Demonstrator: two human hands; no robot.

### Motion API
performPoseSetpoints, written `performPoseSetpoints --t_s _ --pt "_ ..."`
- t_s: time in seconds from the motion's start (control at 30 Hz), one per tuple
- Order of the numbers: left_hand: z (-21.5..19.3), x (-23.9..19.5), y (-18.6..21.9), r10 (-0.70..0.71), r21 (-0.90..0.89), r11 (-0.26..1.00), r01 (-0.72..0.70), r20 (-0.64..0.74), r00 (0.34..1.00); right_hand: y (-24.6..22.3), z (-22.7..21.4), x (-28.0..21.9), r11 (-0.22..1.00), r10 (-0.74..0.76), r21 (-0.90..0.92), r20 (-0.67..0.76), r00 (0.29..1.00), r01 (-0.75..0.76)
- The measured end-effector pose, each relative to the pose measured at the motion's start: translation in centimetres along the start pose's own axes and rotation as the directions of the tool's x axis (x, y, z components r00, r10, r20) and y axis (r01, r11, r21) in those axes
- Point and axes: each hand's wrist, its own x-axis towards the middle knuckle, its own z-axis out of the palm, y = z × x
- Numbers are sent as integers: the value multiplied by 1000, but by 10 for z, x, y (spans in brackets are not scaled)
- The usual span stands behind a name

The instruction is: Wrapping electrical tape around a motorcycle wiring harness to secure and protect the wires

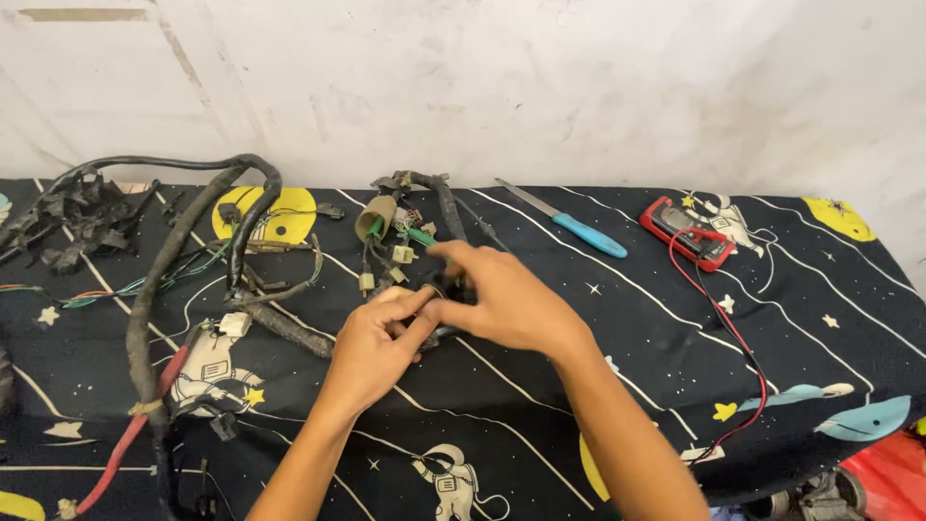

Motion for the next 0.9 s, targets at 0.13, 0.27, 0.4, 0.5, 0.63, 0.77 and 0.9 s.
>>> performPoseSetpoints --t_s 0.13,0.27,0.4,0.5,0.63,0.77,0.9 --pt "0 2 -20 126 45 991 -125 -24 992 -5 -6 14 997 -10 -80 107 994 19" --pt "-8 -6 -8 226 103 968 -228 36 974 -1 -6 15 1000 -5 -11 77 997 6" --pt "-9 -7 -7 198 331 918 -218 95 976 2 -3 6 995 -94 34 -103 990 98" --pt "-14 -6 -3 197 316 921 -228 126 972 18 -14 1 958 -206 154 -211 955 241" --pt "-13 -12 2 238 335 900 -279 158 958 22 -21 -21 924 -348 83 -227 910 374" --pt "-10 -13 4 269 353 890 -290 106 957 37 -9 -52 867 -490 -260 -295 820 425" --pt "-5 -6 -4 325 320 883 -344 114 939 66 15 -71 717 -624 -595 -314 716 364"
